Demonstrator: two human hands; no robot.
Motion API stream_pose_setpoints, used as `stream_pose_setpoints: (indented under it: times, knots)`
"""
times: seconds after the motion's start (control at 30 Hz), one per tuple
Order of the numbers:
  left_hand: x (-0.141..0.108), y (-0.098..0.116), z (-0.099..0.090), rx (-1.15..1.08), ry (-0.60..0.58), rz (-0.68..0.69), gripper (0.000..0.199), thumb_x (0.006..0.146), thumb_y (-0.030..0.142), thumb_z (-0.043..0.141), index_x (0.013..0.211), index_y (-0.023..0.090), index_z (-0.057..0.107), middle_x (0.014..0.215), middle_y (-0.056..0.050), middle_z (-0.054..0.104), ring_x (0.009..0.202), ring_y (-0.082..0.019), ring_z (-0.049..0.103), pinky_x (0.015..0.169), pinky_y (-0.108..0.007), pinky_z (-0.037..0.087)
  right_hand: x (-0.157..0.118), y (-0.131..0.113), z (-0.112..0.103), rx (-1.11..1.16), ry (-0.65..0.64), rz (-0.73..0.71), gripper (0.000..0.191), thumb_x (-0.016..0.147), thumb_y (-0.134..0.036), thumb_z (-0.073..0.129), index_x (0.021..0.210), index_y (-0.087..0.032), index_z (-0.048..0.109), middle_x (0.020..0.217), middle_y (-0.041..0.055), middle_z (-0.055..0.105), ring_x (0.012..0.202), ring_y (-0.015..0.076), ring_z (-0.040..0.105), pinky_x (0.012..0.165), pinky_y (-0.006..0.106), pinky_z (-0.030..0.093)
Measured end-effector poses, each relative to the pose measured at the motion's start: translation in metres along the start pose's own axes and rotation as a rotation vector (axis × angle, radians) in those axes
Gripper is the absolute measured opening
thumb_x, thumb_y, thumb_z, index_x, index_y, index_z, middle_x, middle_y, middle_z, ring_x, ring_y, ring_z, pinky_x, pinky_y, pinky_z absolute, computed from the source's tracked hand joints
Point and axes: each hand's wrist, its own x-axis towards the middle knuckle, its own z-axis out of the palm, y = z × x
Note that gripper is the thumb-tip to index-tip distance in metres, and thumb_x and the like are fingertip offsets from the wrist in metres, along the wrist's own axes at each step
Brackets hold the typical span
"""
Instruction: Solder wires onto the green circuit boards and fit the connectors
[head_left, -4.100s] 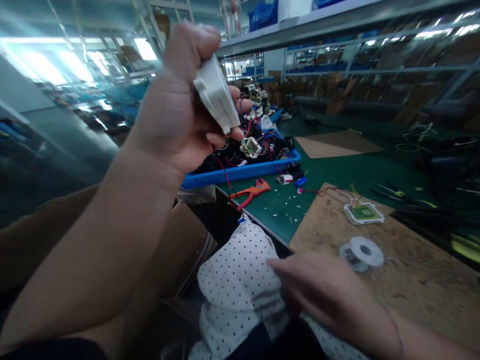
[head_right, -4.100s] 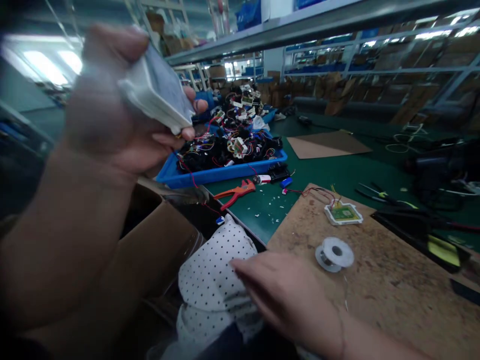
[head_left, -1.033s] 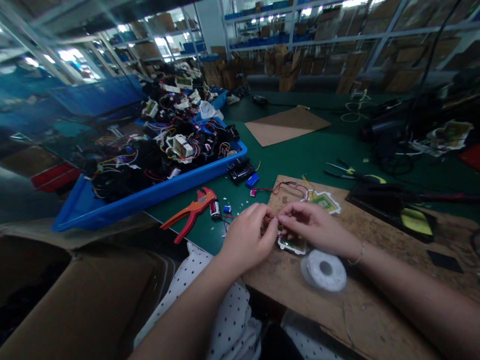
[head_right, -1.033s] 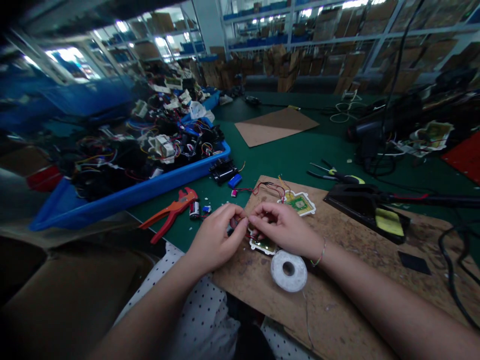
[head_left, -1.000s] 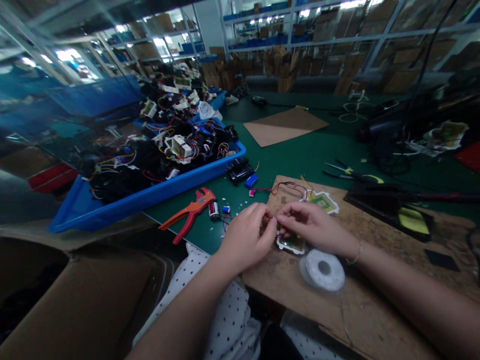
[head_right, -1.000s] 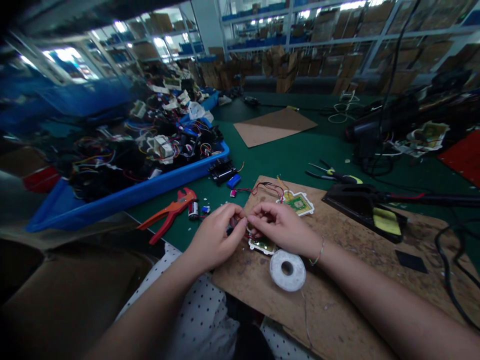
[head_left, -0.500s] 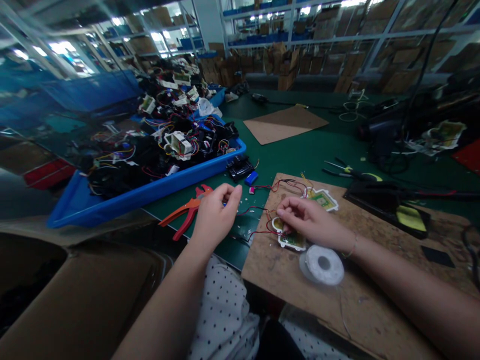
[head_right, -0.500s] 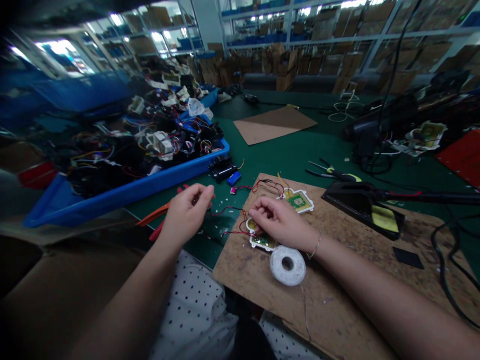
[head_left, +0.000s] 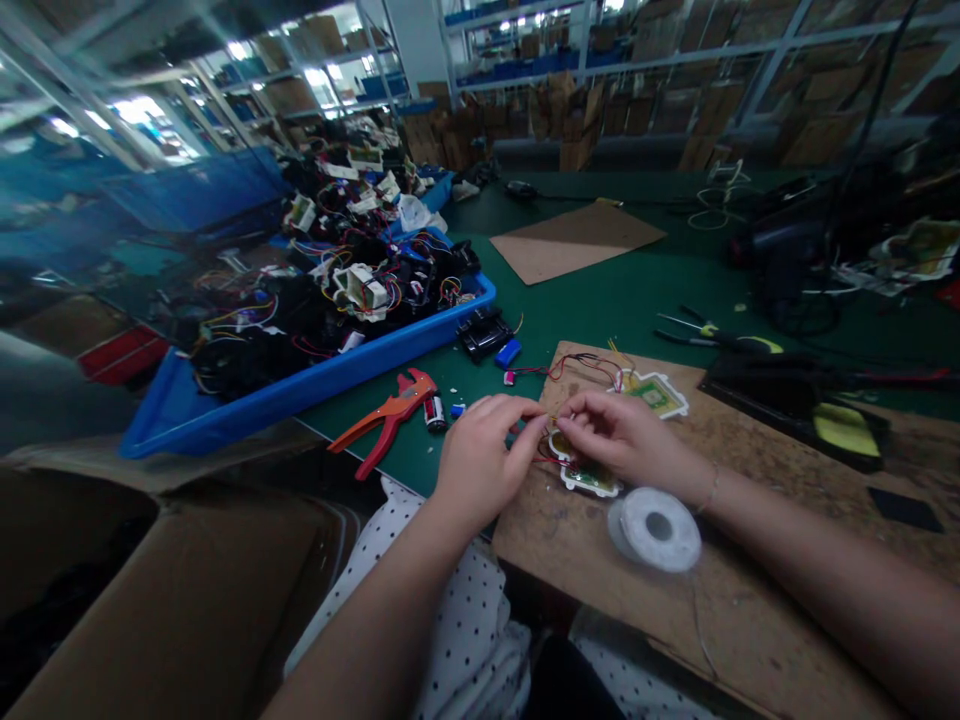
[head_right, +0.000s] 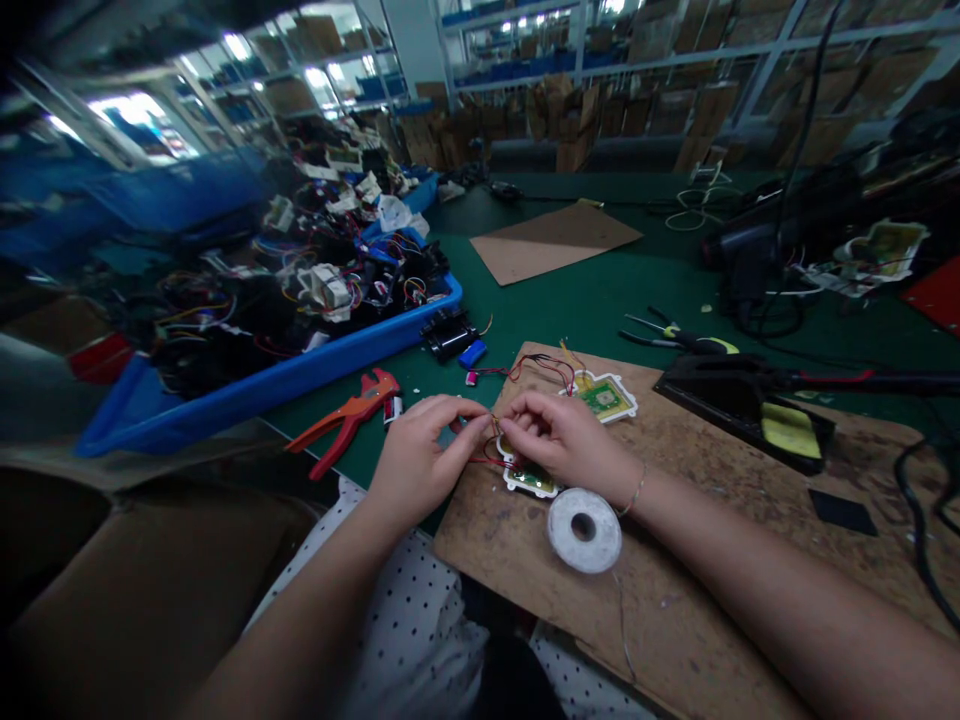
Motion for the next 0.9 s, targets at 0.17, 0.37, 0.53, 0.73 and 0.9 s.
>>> stream_pose_setpoints:
  times: [0.17, 0.37, 0.53, 0.73, 0.9]
  knots:
    - [0.007, -0.002, 0.004, -0.157, -0.054, -0.119, 0.018, 0.096, 0.029, 0.055, 0.087, 0.019, 0.067, 0.083, -0.002, 0.069, 0.078, -0.017, 0.062, 0.072, -0.028, 0.046, -0.001, 0.003, 0.006, 0.004, 0.05, -0.018, 0.026, 0.089, -0.042, 0.066, 0.097, -0.017, 0.07, 0.07, 0.0004, 0.065, 0.057, 0.0096, 0.056, 0.051, 0.022, 0.043]
    - [0.015, -0.011, 0.009, -0.38, -0.156, -0.232, 0.027, 0.095, 0.037, 0.054, 0.081, 0.015, 0.063, 0.076, -0.003, 0.068, 0.069, -0.015, 0.062, 0.064, -0.024, 0.048, -0.003, 0.002, 0.01, 0.02, 0.125, -0.003, 0.03, 0.086, -0.044, 0.068, 0.093, -0.015, 0.072, 0.069, 0.0021, 0.066, 0.056, 0.0097, 0.055, 0.051, 0.022, 0.044]
    - [0.009, -0.002, 0.009, -0.392, -0.097, -0.246, 0.024, 0.095, 0.036, 0.056, 0.083, 0.016, 0.065, 0.079, -0.002, 0.07, 0.072, -0.014, 0.062, 0.068, -0.024, 0.048, -0.002, -0.005, 0.007, 0.05, 0.075, 0.032, 0.03, 0.087, -0.045, 0.067, 0.091, -0.016, 0.072, 0.065, 0.0011, 0.065, 0.055, 0.0103, 0.056, 0.049, 0.022, 0.043]
    - [0.003, 0.004, 0.009, -0.312, 0.081, -0.27, 0.016, 0.089, 0.032, 0.066, 0.084, 0.018, 0.068, 0.079, 0.0, 0.068, 0.071, -0.014, 0.06, 0.069, -0.024, 0.045, -0.001, -0.009, 0.003, -0.049, 0.069, 0.01, 0.024, 0.088, -0.042, 0.066, 0.09, -0.018, 0.07, 0.072, 0.0008, 0.065, 0.057, 0.0098, 0.055, 0.049, 0.022, 0.041]
    - [0.004, 0.002, 0.012, -0.412, 0.049, -0.296, 0.019, 0.094, 0.033, 0.06, 0.092, 0.015, 0.067, 0.087, -0.004, 0.072, 0.079, -0.016, 0.066, 0.072, -0.024, 0.049, -0.001, -0.011, 0.006, 0.085, -0.003, 0.066, 0.022, 0.093, -0.043, 0.061, 0.095, -0.02, 0.062, 0.072, -0.0006, 0.065, 0.063, 0.0131, 0.066, 0.054, 0.023, 0.05]
